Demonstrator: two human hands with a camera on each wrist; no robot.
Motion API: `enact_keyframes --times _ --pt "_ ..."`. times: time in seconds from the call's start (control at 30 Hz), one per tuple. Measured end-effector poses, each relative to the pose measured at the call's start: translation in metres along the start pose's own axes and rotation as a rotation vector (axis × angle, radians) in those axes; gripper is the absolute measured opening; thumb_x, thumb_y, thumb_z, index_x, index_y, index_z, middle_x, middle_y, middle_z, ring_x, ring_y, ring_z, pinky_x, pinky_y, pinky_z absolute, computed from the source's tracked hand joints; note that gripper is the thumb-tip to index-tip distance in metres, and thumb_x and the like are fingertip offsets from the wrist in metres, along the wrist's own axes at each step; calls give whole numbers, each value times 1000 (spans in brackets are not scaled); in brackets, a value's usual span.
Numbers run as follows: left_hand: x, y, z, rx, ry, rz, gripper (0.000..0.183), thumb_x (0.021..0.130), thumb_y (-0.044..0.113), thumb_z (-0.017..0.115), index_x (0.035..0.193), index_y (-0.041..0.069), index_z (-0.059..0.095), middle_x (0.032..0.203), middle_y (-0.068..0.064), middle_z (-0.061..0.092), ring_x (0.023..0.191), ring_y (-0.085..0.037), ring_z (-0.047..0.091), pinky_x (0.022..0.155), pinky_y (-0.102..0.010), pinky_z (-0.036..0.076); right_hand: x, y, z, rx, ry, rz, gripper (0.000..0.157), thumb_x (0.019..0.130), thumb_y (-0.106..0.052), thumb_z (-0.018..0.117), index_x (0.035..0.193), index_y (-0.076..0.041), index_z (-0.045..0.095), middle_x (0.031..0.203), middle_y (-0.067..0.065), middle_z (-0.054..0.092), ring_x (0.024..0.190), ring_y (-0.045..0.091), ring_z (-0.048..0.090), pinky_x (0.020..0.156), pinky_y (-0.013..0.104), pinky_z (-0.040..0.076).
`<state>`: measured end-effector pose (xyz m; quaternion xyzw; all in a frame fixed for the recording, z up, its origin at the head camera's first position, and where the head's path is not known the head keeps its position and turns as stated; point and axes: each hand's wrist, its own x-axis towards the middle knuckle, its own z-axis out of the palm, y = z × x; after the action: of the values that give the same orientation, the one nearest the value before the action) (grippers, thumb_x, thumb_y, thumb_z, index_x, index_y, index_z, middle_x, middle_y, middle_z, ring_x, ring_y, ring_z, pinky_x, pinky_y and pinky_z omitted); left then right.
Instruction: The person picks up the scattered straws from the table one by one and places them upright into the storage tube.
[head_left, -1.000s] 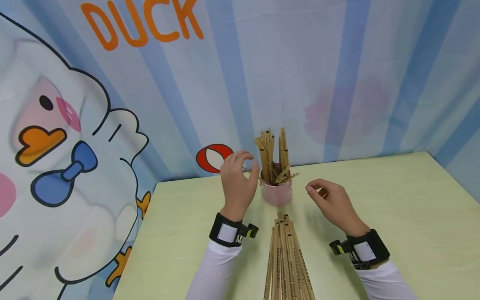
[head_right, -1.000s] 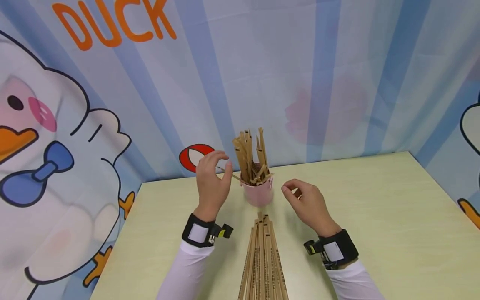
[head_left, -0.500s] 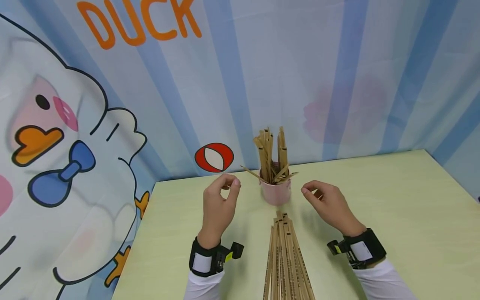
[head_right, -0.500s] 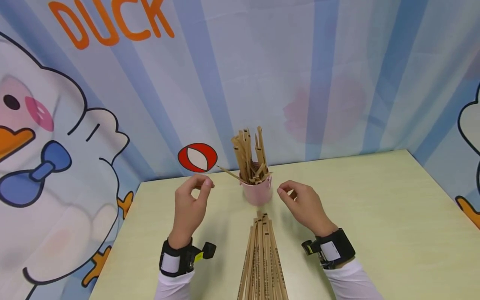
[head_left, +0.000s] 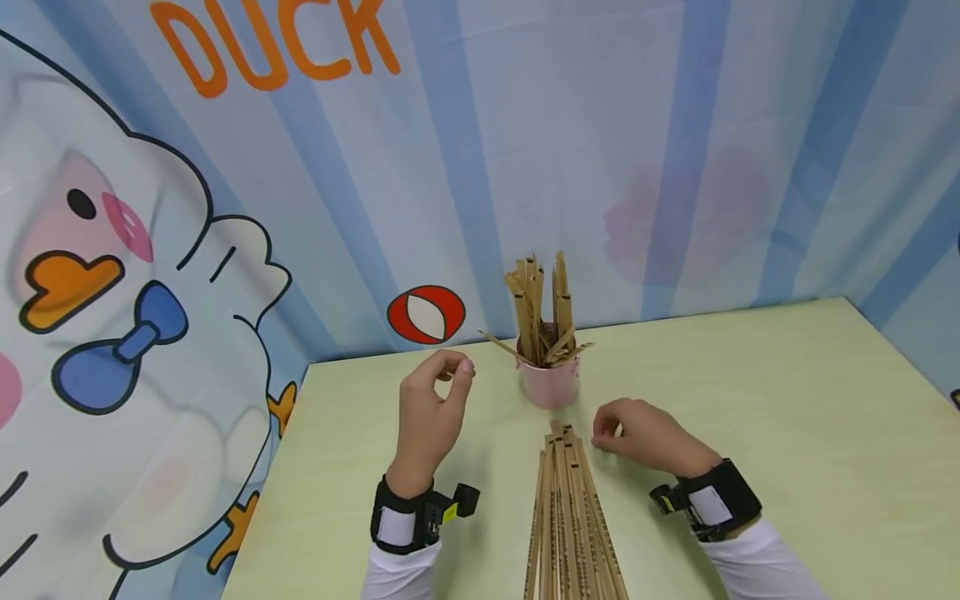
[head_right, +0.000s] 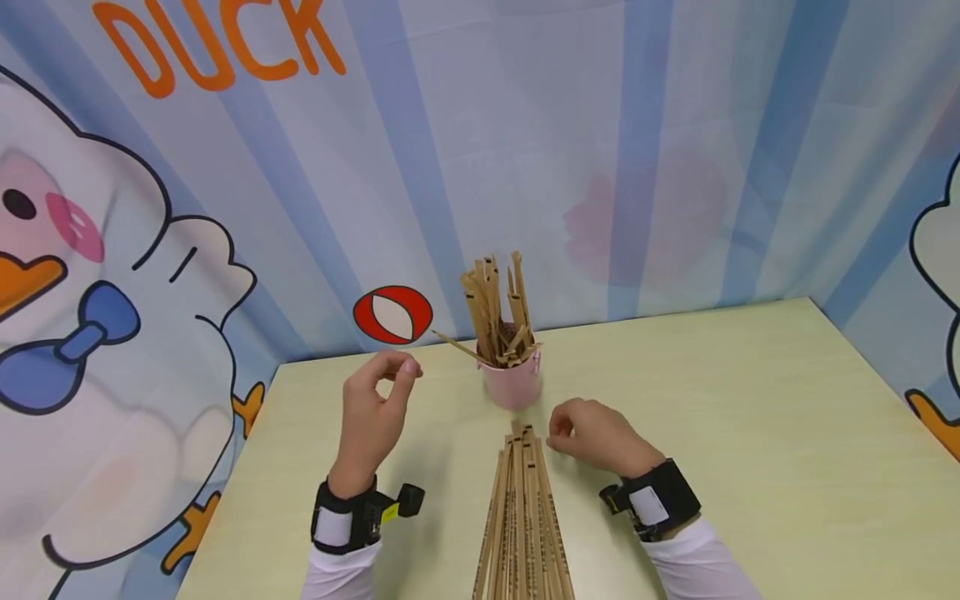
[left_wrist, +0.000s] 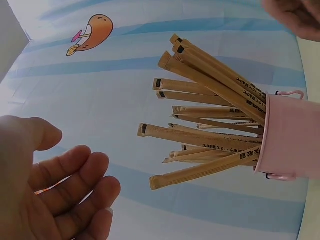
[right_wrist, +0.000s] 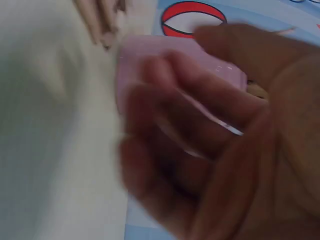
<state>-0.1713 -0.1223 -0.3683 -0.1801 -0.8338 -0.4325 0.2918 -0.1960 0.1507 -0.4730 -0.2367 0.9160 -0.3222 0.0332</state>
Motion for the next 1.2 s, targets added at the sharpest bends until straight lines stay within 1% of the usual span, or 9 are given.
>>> enact_keyframes --times 0.07,0.1,0.17,0.3,0.43,0.53,0.77,0.97,1.2 --pt "-1 -12 4 -1 -1 0 16 93 15 55 87 4 66 77 -5 65 78 -19 58 73 -41 49 -1 1 6 -12 -104 -2 10 83 -23 66 74 -19 60 69 -10 55 58 5 47 53 26 41" --pt "-2 -18 7 -4 -3 -2 18 93 18 55 88 5 66 77 -4 65 78 -17 58 74 -41 49 -1 1 8 -13 -131 -5 13 81 -23 67 72 -19 59 66 -10 53 57 5 46 53 26 40" --pt "-3 -23 9 0 -13 -2 20 94 22 54 88 8 67 78 -1 65 79 -13 57 74 -39 49 -1 1 14 -21 -144 -2 17 79 -25 69 70 -18 56 62 -9 50 54 6 44 51 26 39" --pt "-4 -26 11 20 -38 -3 26 95 31 51 89 11 67 79 2 64 79 -8 55 74 -34 49 1 0 23 -66 -130 37 23 75 -29 72 68 -18 53 59 -8 48 52 8 43 49 27 36" --pt "-4 -26 11 37 -46 -8 29 95 33 49 89 10 67 78 2 64 79 -8 56 74 -38 50 2 -1 30 -106 -116 94 24 73 -27 73 66 -18 52 59 -8 48 54 9 44 50 29 36" --pt "-4 -26 11 40 -44 -10 30 95 33 49 89 10 67 78 2 65 78 -8 56 74 -38 50 3 1 35 -125 -86 117 24 72 -26 72 66 -18 51 59 -8 48 54 10 44 50 29 36" --pt "-4 -30 10 52 -45 -29 33 96 35 47 90 9 67 78 3 65 77 -7 56 74 -32 49 3 -3 43 -183 -27 151 24 73 -28 68 63 -18 49 56 -8 45 51 10 43 46 29 34" --pt "-4 -30 9 46 -39 -20 32 95 35 48 90 10 67 78 3 65 77 -7 55 74 -33 49 5 -8 48 -263 20 185 27 76 -30 63 59 -17 47 51 -7 42 47 10 40 42 30 30" --pt "-4 -31 10 49 -41 -18 31 95 35 49 89 10 67 78 2 65 78 -8 56 73 -33 49 6 -10 50 -257 23 202 26 74 -23 60 53 -16 47 47 -8 36 44 10 37 41 28 25"
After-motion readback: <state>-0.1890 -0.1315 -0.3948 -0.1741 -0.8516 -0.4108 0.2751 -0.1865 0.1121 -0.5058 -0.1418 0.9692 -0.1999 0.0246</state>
